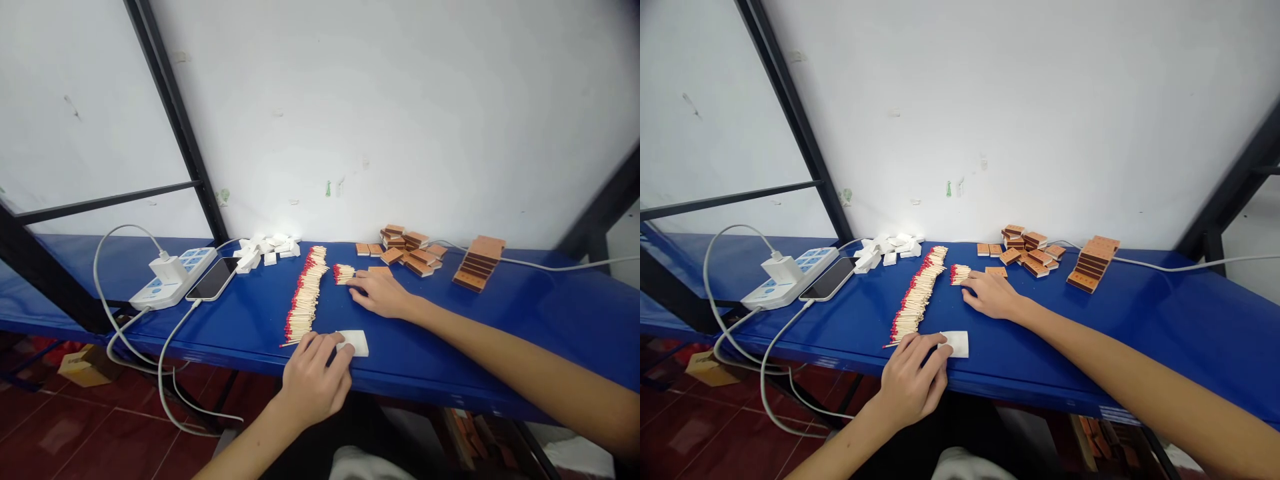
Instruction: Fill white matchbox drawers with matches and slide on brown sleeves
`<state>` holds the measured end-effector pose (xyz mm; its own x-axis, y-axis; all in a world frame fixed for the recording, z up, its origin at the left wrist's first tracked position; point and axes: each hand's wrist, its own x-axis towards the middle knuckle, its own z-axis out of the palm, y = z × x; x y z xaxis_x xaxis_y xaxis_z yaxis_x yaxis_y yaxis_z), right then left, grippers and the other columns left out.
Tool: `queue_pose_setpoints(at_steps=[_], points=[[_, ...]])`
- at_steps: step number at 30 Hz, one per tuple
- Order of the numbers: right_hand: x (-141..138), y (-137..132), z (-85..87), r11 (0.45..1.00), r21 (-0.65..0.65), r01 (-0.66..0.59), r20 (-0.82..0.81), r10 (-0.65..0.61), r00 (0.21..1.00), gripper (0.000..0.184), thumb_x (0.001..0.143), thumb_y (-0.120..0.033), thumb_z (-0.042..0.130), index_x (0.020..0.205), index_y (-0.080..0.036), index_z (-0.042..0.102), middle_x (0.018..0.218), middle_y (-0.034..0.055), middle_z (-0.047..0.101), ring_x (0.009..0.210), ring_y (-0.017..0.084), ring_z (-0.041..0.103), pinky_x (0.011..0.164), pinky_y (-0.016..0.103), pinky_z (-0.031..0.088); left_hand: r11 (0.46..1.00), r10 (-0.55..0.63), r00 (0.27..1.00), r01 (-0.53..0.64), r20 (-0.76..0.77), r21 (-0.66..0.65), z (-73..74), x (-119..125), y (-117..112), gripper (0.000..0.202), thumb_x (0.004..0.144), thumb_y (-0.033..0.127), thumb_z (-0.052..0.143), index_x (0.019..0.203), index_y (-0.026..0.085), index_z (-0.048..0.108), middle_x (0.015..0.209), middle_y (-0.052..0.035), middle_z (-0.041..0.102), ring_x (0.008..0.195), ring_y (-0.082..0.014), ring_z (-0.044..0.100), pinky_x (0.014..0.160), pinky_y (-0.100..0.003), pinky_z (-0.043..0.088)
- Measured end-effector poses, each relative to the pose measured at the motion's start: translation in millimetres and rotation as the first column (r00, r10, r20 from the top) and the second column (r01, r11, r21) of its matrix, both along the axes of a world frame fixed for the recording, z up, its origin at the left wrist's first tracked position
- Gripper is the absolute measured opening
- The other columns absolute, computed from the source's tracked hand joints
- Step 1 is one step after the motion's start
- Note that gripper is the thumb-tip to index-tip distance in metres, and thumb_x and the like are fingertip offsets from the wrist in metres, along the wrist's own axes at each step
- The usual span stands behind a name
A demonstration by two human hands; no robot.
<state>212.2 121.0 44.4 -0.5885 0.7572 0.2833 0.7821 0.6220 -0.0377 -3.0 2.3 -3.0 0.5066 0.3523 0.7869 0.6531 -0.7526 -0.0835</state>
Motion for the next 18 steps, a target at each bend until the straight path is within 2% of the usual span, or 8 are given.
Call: queue_pose_setpoints(at_steps=[3, 6, 10, 13, 15, 18], points=[[0.0, 0.4, -1.3, 1.000, 0.003, 0.013, -0.016, -0.013, 1.000, 0.034, 0.097, -0.029, 0.044, 0.115, -0.020, 0.071, 0.103, 0.0083, 0.071, 0.090, 0.022, 0.066, 0.074, 0.032, 0.045, 1.000, -0.027, 0.999, 0.027, 0.026, 0.003, 0.7, -1.2, -0.9, 0.024, 0.087, 0.011, 0.048, 0.107, 0.015, 0.061, 0.102, -0.0130, 0.067, 0.085, -0.0227, 0.063, 0.077, -0.037, 0.050], [0.9, 1.3, -2.4, 1.000, -0.021, 0.021, -0.039, -0.022, 0.999, 0.036, 0.096, -0.028, 0.045, 0.123, -0.020, 0.068, 0.111, 0.0090, 0.072, 0.097, 0.024, 0.067, 0.081, 0.034, 0.047, 0.996, -0.087, 0.989, 0.089, 0.123, -0.013, 2.4, -2.8, -3.2, 0.026, 0.086, 0.009, 0.049, 0.109, 0.014, 0.060, 0.101, -0.0141, 0.065, 0.088, -0.0225, 0.061, 0.076, -0.035, 0.051], [1.6, 2.6, -2.8, 0.996, -0.082, 0.017, -0.059, -0.022, 0.998, 0.038, 0.096, -0.029, 0.046, 0.126, -0.022, 0.067, 0.117, 0.0081, 0.073, 0.102, 0.025, 0.067, 0.082, 0.034, 0.048, 0.994, -0.109, 0.970, 0.104, 0.220, 0.032, 1.7, -3.7, -4.9, 0.010, 0.083, 0.012, 0.051, 0.084, 0.018, 0.058, 0.076, -0.0064, 0.059, 0.071, -0.0202, 0.055, 0.065, -0.035, 0.043], [1.4, 2.6, -2.8, 0.996, -0.087, 0.011, -0.071, -0.017, 0.997, 0.038, 0.095, -0.028, 0.046, 0.125, -0.022, 0.068, 0.116, 0.0080, 0.073, 0.100, 0.024, 0.068, 0.081, 0.034, 0.049, 0.987, -0.139, 0.969, 0.120, 0.204, 0.103, -2.5, -4.4, -3.3, 0.014, 0.080, 0.012, 0.052, 0.068, 0.021, 0.051, 0.059, -0.0002, 0.050, 0.058, -0.0167, 0.047, 0.060, -0.034, 0.032], [1.2, 2.5, -3.2, 0.997, -0.069, 0.015, -0.078, -0.020, 0.997, 0.038, 0.095, -0.027, 0.046, 0.125, -0.021, 0.068, 0.117, 0.0083, 0.073, 0.099, 0.024, 0.068, 0.083, 0.034, 0.049, 0.975, -0.211, 0.962, 0.193, 0.176, 0.112, -5.7, -5.4, -1.4, 0.015, 0.078, 0.011, 0.052, 0.067, 0.021, 0.051, 0.054, 0.0019, 0.047, 0.053, -0.0150, 0.042, 0.057, -0.033, 0.029], [1.4, 2.9, -4.0, 0.998, -0.059, 0.020, -0.078, -0.024, 0.997, 0.039, 0.094, -0.028, 0.046, 0.126, -0.020, 0.067, 0.118, 0.0083, 0.073, 0.101, 0.025, 0.068, 0.085, 0.035, 0.049, 0.956, -0.287, 0.950, 0.276, 0.124, 0.102, -8.5, -7.2, 1.1, 0.012, 0.079, 0.010, 0.052, 0.074, 0.020, 0.054, 0.054, 0.0025, 0.050, 0.049, -0.0134, 0.039, 0.053, -0.032, 0.027]])
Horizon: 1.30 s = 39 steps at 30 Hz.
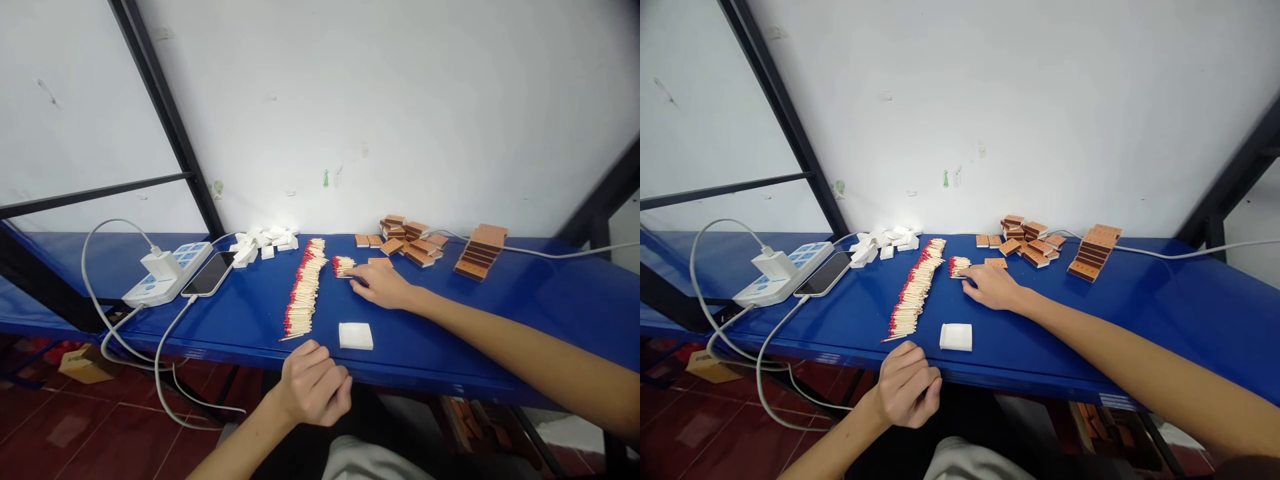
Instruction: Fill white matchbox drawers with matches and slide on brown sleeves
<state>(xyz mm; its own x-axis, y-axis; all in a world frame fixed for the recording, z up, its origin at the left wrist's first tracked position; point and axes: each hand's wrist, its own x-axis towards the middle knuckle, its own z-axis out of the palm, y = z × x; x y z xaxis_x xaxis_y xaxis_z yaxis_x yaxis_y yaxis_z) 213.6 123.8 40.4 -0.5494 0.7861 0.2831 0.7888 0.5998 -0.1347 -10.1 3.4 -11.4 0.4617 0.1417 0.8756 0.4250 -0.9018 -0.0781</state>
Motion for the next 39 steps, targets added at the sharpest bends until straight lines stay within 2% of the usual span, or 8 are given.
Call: queue_pose_setpoints(at_steps=[3, 10, 13, 16, 21, 27, 39], points=[[0.5, 0.8, -0.5, 1.000, -0.017, -0.019, -0.007, 0.019, 1.000, 0.038, 0.094, -0.027, 0.046, 0.125, -0.021, 0.069, 0.118, 0.0074, 0.073, 0.101, 0.025, 0.067, 0.085, 0.035, 0.048, 1.000, 0.021, 0.999, -0.021, -0.025, 0.020, -0.4, -0.6, 0.9, 0.010, 0.079, 0.011, 0.051, 0.081, 0.019, 0.056, 0.056, 0.0017, 0.051, 0.049, -0.0138, 0.042, 0.052, -0.031, 0.028], [1.5, 1.7, -1.3, 0.997, -0.003, -0.077, -0.062, 0.077, 0.995, 0.036, 0.095, -0.022, 0.046, 0.122, -0.022, 0.069, 0.116, 0.0059, 0.072, 0.095, 0.021, 0.066, 0.080, 0.031, 0.047, 0.995, 0.090, 0.995, -0.089, -0.035, 0.043, -3.5, 0.6, 2.0, 0.020, 0.076, 0.009, 0.051, 0.091, 0.018, 0.060, 0.063, -0.0011, 0.057, 0.054, -0.0152, 0.048, 0.052, -0.030, 0.035], [1.8, 1.3, -2.2, 0.996, 0.015, -0.087, -0.076, 0.088, 0.993, 0.034, 0.095, -0.022, 0.046, 0.118, -0.020, 0.070, 0.108, 0.0068, 0.072, 0.092, 0.020, 0.065, 0.078, 0.030, 0.046, 0.992, 0.113, 0.991, -0.109, -0.067, 0.055, -4.9, 1.0, 2.7, 0.018, 0.076, 0.009, 0.052, 0.089, 0.018, 0.062, 0.062, -0.0010, 0.055, 0.055, -0.0154, 0.046, 0.052, -0.030, 0.034], [1.8, 0.2, -2.0, 0.996, 0.024, -0.083, -0.092, 0.085, 0.992, 0.035, 0.095, -0.021, 0.046, 0.124, -0.022, 0.067, 0.109, 0.0063, 0.070, 0.088, 0.019, 0.063, 0.075, 0.029, 0.044, 0.989, 0.137, 0.987, -0.131, -0.086, 0.072, -4.2, 1.8, 3.2, 0.016, 0.076, 0.009, 0.052, 0.085, 0.017, 0.062, 0.062, -0.0007, 0.053, 0.055, -0.0155, 0.044, 0.052, -0.030, 0.032], [0.3, -0.3, 0.6, 1.000, -0.002, -0.015, -0.020, 0.015, 1.000, 0.035, 0.096, -0.025, 0.047, 0.125, -0.021, 0.066, 0.108, 0.0085, 0.068, 0.088, 0.020, 0.061, 0.073, 0.030, 0.041, 0.986, 0.147, 0.985, -0.139, -0.089, 0.096, -1.0, 3.3, 3.8, 0.014, 0.077, 0.009, 0.052, 0.082, 0.016, 0.063, 0.061, -0.0004, 0.049, 0.056, -0.0158, 0.039, 0.052, -0.031, 0.030], [-1.4, -0.5, 2.7, 1.000, -0.030, 0.000, 0.006, 0.000, 1.000, 0.036, 0.097, -0.026, 0.046, 0.126, -0.019, 0.065, 0.106, 0.0091, 0.067, 0.090, 0.021, 0.061, 0.076, 0.030, 0.040, 0.983, 0.160, 0.981, -0.148, -0.105, 0.110, 0.0, 3.5, 3.8, 0.013, 0.079, 0.010, 0.052, 0.081, 0.015, 0.063, 0.060, -0.0007, 0.046, 0.057, -0.0165, 0.037, 0.053, -0.032, 0.028], [-0.4, 1.6, 1.2, 0.997, -0.071, 0.010, 0.000, -0.010, 1.000, 0.039, 0.096, -0.026, 0.046, 0.131, -0.019, 0.062, 0.124, 0.0105, 0.067, 0.104, 0.024, 0.063, 0.084, 0.033, 0.045, 0.984, 0.154, 0.982, -0.143, -0.113, 0.101, -1.6, 2.4, 4.2, 0.012, 0.078, 0.010, 0.053, 0.082, 0.014, 0.063, 0.060, -0.0011, 0.046, 0.059, -0.0169, 0.035, 0.054, -0.032, 0.028]])
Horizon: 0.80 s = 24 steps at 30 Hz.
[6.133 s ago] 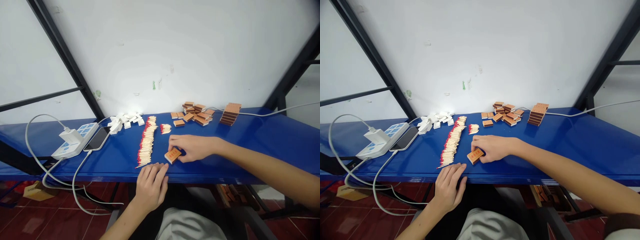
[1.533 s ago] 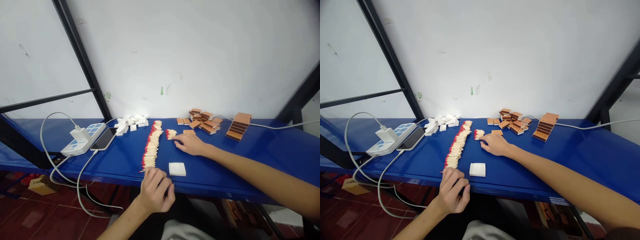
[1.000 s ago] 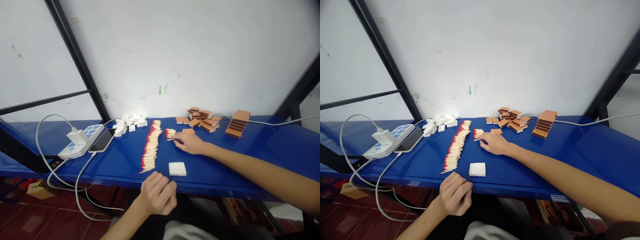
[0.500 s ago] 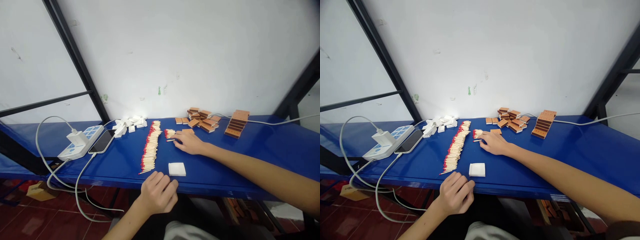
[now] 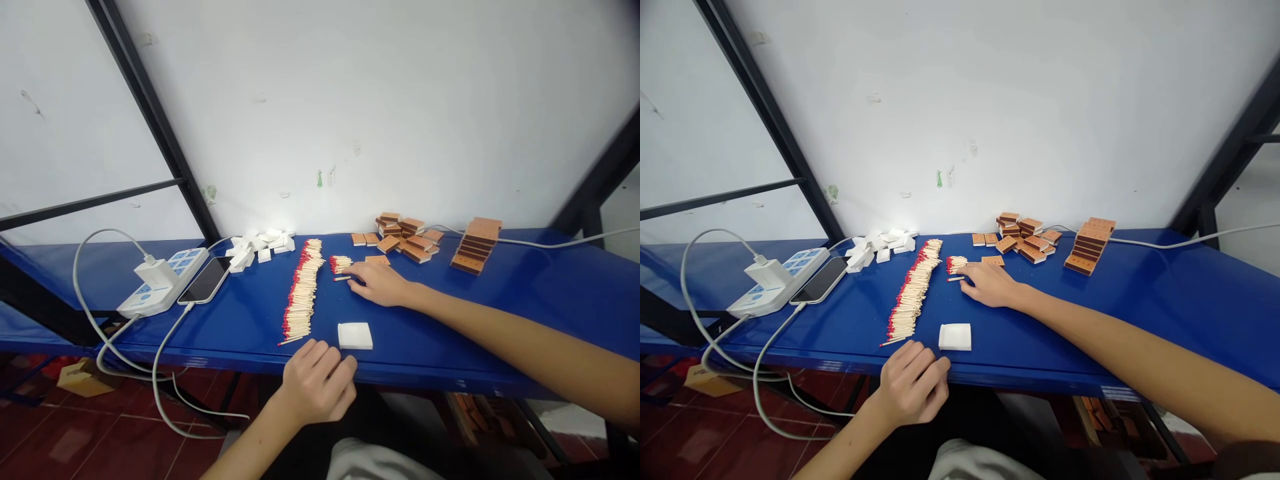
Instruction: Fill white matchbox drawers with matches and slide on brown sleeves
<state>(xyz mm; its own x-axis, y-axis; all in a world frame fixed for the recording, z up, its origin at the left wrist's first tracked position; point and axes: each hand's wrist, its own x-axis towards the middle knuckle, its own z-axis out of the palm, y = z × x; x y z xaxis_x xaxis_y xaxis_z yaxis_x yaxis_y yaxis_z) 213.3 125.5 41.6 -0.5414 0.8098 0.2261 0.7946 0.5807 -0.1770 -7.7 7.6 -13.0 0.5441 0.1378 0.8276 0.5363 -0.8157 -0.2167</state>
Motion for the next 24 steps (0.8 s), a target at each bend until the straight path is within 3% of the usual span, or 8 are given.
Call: queue_pose_setpoints(at_steps=[12, 21, 24], points=[[0.4, -0.3, -0.6, 1.000, -0.007, 0.000, -0.011, 0.000, 1.000, 0.041, 0.096, -0.027, 0.045, 0.134, -0.022, 0.060, 0.129, 0.0091, 0.067, 0.112, 0.025, 0.063, 0.090, 0.035, 0.046, 1.000, 0.007, 1.000, -0.007, -0.001, 0.004, 0.6, 0.6, 0.2, 0.012, 0.078, 0.011, 0.054, 0.082, 0.015, 0.064, 0.061, -0.0013, 0.047, 0.059, -0.0171, 0.035, 0.054, -0.032, 0.028], [0.3, 0.1, 0.9, 1.000, -0.030, -0.001, -0.006, 0.001, 1.000, 0.042, 0.096, -0.028, 0.045, 0.133, -0.020, 0.060, 0.129, 0.0099, 0.067, 0.110, 0.025, 0.063, 0.087, 0.034, 0.045, 1.000, 0.010, 1.000, -0.010, -0.001, 0.009, 1.1, 1.0, 0.3, 0.011, 0.078, 0.011, 0.054, 0.082, 0.015, 0.064, 0.061, -0.0012, 0.047, 0.059, -0.0170, 0.036, 0.054, -0.032, 0.027], [0.0, -0.8, 3.3, 0.999, -0.038, 0.005, -0.021, -0.006, 1.000, 0.040, 0.095, -0.028, 0.046, 0.131, -0.019, 0.061, 0.122, 0.0098, 0.070, 0.101, 0.024, 0.065, 0.080, 0.032, 0.045, 1.000, 0.018, 1.000, -0.018, -0.005, 0.009, 1.5, 0.9, 0.1, 0.012, 0.077, 0.011, 0.053, 0.082, 0.015, 0.064, 0.060, -0.0007, 0.047, 0.058, -0.0167, 0.037, 0.054, -0.032, 0.027]])
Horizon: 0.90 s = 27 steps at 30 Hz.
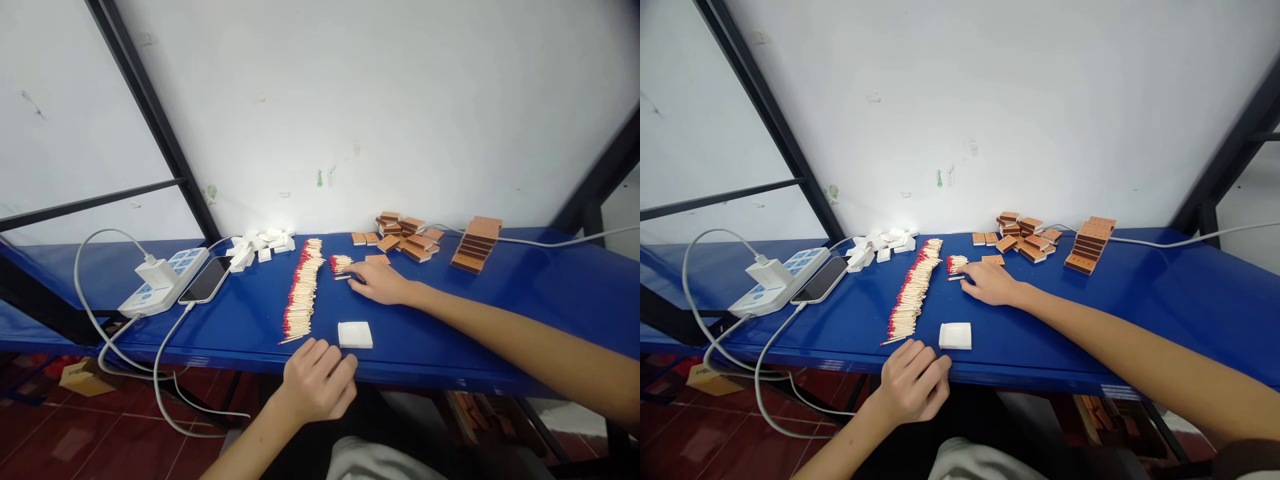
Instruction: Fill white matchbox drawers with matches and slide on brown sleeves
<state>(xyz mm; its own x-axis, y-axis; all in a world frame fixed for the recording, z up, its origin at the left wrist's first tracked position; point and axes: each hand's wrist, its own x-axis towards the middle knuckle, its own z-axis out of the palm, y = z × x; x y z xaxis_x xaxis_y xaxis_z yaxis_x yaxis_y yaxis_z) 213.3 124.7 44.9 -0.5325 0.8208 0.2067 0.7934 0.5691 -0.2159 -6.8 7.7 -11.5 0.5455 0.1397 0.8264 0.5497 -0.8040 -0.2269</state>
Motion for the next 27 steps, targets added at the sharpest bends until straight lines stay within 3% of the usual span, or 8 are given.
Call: queue_pose_setpoints(at_steps=[4, 9, 17, 27], points=[[-0.4, -1.9, 3.1, 1.000, -0.007, -0.013, -0.005, 0.013, 1.000, 0.034, 0.095, -0.026, 0.047, 0.123, -0.018, 0.064, 0.102, 0.0083, 0.073, 0.083, 0.021, 0.064, 0.070, 0.029, 0.041, 1.000, 0.008, 1.000, -0.008, -0.004, 0.003, 0.8, 0.1, -0.3, 0.014, 0.077, 0.011, 0.051, 0.080, 0.016, 0.063, 0.060, -0.0002, 0.046, 0.058, -0.0162, 0.038, 0.053, -0.032, 0.028], [-0.3, -2.3, 1.9, 1.000, -0.003, -0.001, -0.017, 0.001, 1.000, 0.034, 0.095, -0.024, 0.047, 0.123, -0.020, 0.065, 0.091, 0.0057, 0.072, 0.078, 0.019, 0.063, 0.069, 0.028, 0.039, 1.000, 0.018, 1.000, -0.018, -0.010, 0.006, 0.0, 0.0, 0.0, 0.015, 0.076, 0.011, 0.051, 0.081, 0.017, 0.063, 0.060, -0.0002, 0.046, 0.057, -0.0164, 0.038, 0.053, -0.032, 0.028], [-0.1, -1.0, -0.9, 1.000, 0.005, -0.017, -0.047, 0.018, 0.999, 0.036, 0.094, -0.023, 0.047, 0.123, -0.020, 0.067, 0.108, 0.0069, 0.073, 0.083, 0.019, 0.065, 0.073, 0.028, 0.042, 1.000, 0.016, 1.000, -0.016, -0.011, -0.002, -0.2, -0.7, -0.5, 0.013, 0.078, 0.012, 0.052, 0.083, 0.017, 0.063, 0.061, -0.0001, 0.047, 0.058, -0.0160, 0.039, 0.055, -0.031, 0.028], [1.1, 0.6, -2.3, 0.999, 0.011, -0.044, -0.065, 0.045, 0.997, 0.036, 0.094, -0.023, 0.047, 0.123, -0.020, 0.067, 0.111, 0.0070, 0.073, 0.083, 0.019, 0.065, 0.074, 0.029, 0.044, 1.000, 0.021, 1.000, -0.021, -0.016, 0.006, -1.2, -0.7, 0.0, 0.013, 0.076, 0.012, 0.052, 0.082, 0.017, 0.063, 0.061, 0.0003, 0.046, 0.057, -0.0162, 0.039, 0.054, -0.031, 0.028]])
